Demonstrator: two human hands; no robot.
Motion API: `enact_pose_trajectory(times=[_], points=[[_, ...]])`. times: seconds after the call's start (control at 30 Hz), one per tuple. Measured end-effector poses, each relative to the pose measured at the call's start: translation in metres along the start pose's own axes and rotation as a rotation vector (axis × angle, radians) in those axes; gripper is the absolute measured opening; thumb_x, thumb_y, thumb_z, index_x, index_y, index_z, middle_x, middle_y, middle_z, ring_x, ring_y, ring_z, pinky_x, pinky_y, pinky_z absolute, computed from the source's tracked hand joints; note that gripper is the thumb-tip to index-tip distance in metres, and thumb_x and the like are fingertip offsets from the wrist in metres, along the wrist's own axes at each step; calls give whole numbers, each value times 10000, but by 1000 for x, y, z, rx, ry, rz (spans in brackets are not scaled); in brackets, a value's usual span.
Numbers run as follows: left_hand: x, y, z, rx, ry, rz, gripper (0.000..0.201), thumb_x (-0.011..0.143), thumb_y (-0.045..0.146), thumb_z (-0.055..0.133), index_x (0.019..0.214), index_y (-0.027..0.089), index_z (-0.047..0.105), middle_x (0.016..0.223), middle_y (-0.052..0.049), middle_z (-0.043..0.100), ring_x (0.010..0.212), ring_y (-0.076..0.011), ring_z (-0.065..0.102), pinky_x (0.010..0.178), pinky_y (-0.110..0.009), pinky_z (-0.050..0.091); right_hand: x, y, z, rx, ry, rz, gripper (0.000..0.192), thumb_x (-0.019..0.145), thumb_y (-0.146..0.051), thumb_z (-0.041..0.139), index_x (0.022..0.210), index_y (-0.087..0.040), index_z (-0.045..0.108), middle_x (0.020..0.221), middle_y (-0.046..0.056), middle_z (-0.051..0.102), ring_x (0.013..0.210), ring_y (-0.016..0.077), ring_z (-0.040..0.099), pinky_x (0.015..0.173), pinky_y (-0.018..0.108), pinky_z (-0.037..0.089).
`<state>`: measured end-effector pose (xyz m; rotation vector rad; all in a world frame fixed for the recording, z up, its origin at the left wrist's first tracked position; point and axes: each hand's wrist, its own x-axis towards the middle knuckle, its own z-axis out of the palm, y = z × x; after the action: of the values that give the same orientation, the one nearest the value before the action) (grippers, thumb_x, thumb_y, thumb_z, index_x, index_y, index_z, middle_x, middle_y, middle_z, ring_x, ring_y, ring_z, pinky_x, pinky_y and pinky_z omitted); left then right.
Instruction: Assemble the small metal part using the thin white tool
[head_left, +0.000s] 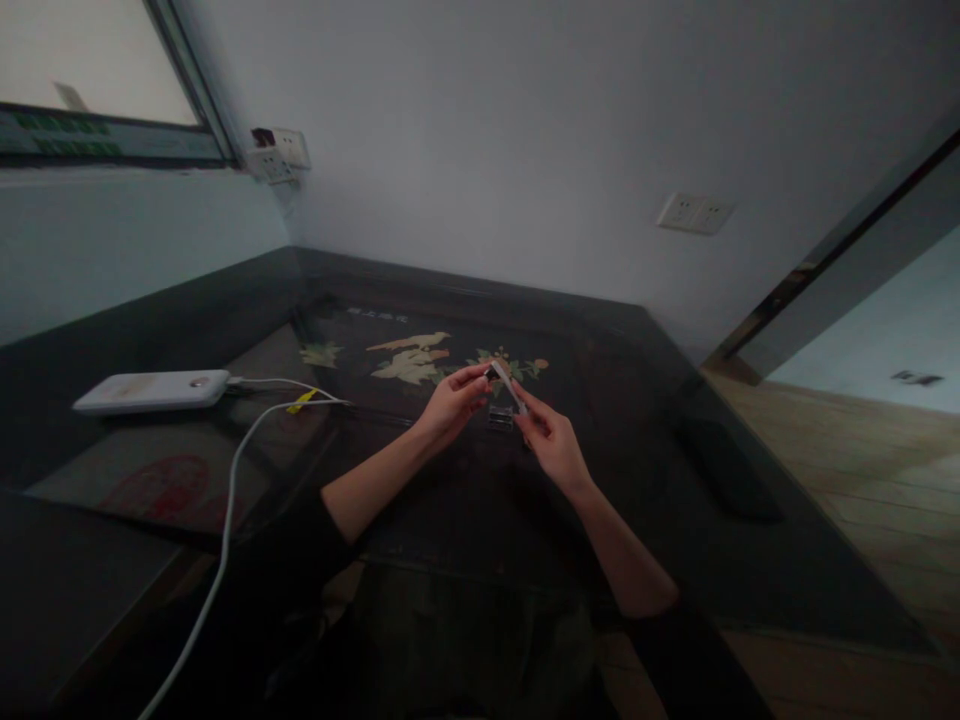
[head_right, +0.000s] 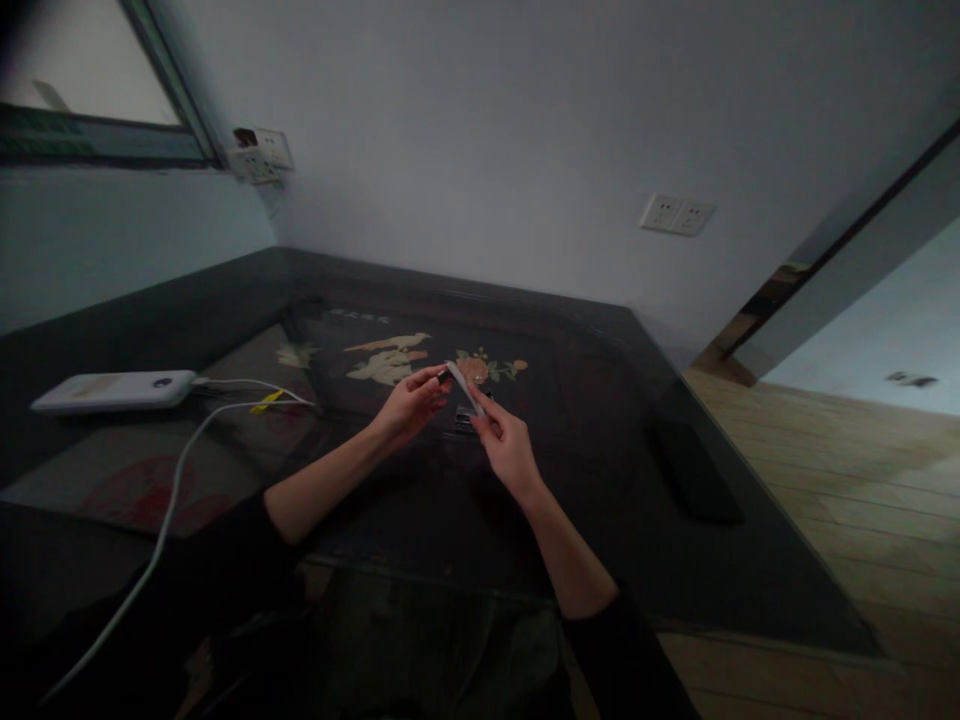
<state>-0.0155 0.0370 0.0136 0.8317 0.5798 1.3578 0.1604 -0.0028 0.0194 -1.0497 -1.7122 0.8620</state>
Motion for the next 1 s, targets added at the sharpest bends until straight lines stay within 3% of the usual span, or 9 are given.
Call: enact_pose_trajectory(times=[0.1, 0.3, 0.5, 0.8, 1.0], points=[[0, 0, -1, 2, 1, 5, 407, 577, 295, 841, 940, 163, 712, 846, -30, 695, 675, -72, 600, 617, -186, 448, 0, 1, 0, 7, 1, 8, 493, 837, -283, 534, 1322, -198, 570, 836, 56, 665, 599, 126, 489, 484, 212, 397], [-1, 3, 3, -18, 10, 38, 401, 535, 314, 864, 866, 158, 700, 858, -35, 692, 711, -84, 615, 603, -174, 450, -5, -3, 3, 60, -81, 29, 482, 848, -303, 552, 1320, -209, 568, 697, -7, 549, 471, 67, 307, 414, 199, 273], [-3, 6, 6, -25, -18, 48, 387, 552, 321, 857, 859, 165, 682, 911, -43, 687, 793, -111, 631, 610, -177, 444, -8, -10, 4, 152, -144, 49, 506, 847, -322, 563, 1341, -213, 545, 632, -40, 410, 469, 65, 303, 412, 196, 257], [-1, 2, 3, 4, 41, 15, 413, 535, 307, 861, 880, 145, 701, 850, -29, 678, 688, -71, 588, 601, -173, 442, -3, -1, 2, 20, -63, 20, 481, 855, -288, 540, 1323, -179, 564, 755, 12, 586, 475, 57, 275, 412, 195, 247], [-1, 1, 1, 10, 4, -4, 425, 567, 312, 846, 941, 161, 710, 838, -20, 684, 667, -65, 586, 607, -177, 443, 0, -3, -1, -26, 3, 14, 492, 853, -276, 531, 1326, -144, 562, 758, 52, 638, 560, 104, 434, 478, 201, 367]])
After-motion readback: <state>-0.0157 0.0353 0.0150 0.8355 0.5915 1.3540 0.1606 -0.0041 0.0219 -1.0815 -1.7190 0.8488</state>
